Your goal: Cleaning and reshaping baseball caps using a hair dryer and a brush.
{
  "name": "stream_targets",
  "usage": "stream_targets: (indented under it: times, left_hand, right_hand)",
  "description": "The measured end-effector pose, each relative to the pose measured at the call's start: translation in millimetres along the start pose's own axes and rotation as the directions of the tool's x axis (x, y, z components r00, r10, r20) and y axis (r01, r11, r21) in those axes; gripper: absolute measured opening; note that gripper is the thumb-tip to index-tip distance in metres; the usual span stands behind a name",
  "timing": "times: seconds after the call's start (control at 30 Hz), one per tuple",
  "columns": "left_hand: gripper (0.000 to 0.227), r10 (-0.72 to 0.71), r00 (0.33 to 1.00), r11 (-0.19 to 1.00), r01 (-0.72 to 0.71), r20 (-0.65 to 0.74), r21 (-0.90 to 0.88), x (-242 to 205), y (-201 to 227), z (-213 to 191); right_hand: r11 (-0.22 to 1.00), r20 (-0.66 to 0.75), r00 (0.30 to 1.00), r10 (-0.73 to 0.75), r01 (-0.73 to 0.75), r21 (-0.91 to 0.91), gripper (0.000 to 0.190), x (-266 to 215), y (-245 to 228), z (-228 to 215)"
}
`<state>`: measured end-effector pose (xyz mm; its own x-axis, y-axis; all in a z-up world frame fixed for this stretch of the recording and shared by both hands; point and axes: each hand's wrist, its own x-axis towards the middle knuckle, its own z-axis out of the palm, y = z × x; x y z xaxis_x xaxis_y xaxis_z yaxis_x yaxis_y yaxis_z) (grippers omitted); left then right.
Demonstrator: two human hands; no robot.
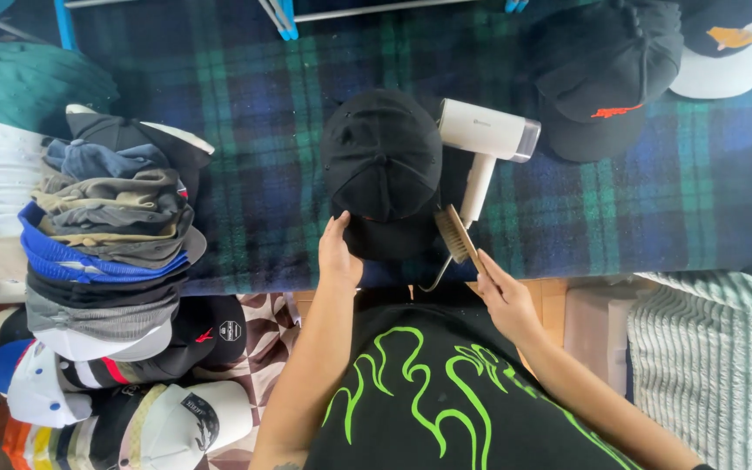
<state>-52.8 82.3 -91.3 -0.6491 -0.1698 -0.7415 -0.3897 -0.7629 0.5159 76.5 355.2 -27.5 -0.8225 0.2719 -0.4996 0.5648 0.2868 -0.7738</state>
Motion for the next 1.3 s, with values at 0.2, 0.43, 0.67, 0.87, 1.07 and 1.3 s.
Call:
stream_targets:
  times: [0.2,0.43,0.67,0.87,1.07,1.3]
  left_hand:
    - [0.004,0.016,1.000,0.999,-0.015,-0.014,0.039,-12,1,-1]
    - [0.005,0.027,0.999,0.995,-0.023,-0.039,0.098,-6,-2,-3]
    - [0.006,0.051,0.995,0.995,-0.043,-0.083,0.093,-12,-5,6]
    - [0.010,0.083,0.988,0.989,-0.066,-0.132,0.129,-11,-15,2]
    - [0.020,0.157,0.969,0.987,-0.151,-0.188,0.049,-6,-29,6]
    - [0.031,0.032,0.975,0.970,-0.084,-0.221,-0.230,2,-46,-12]
  right_hand:
    - [0.915,-0.114,0.967,-0.227,0.252,0.316,0.042,81,-15,20]
    - [0.921,-0.054,0.973,-0.226,0.232,0.312,0.042,66,-36,12]
    - [0.612,0.152,0.688,-0.709,0.708,-0.351,0.047,60,60,-36]
    - [0.263,0.284,0.396,-0.873,0.874,-0.408,0.023,128,-11,-56]
    - [-0.090,0.509,0.179,-0.842,0.884,-0.459,0.017,129,-100,-31]
    - [-0.102,0.615,0.293,-0.732,0.845,-0.524,0.023,99,-119,8]
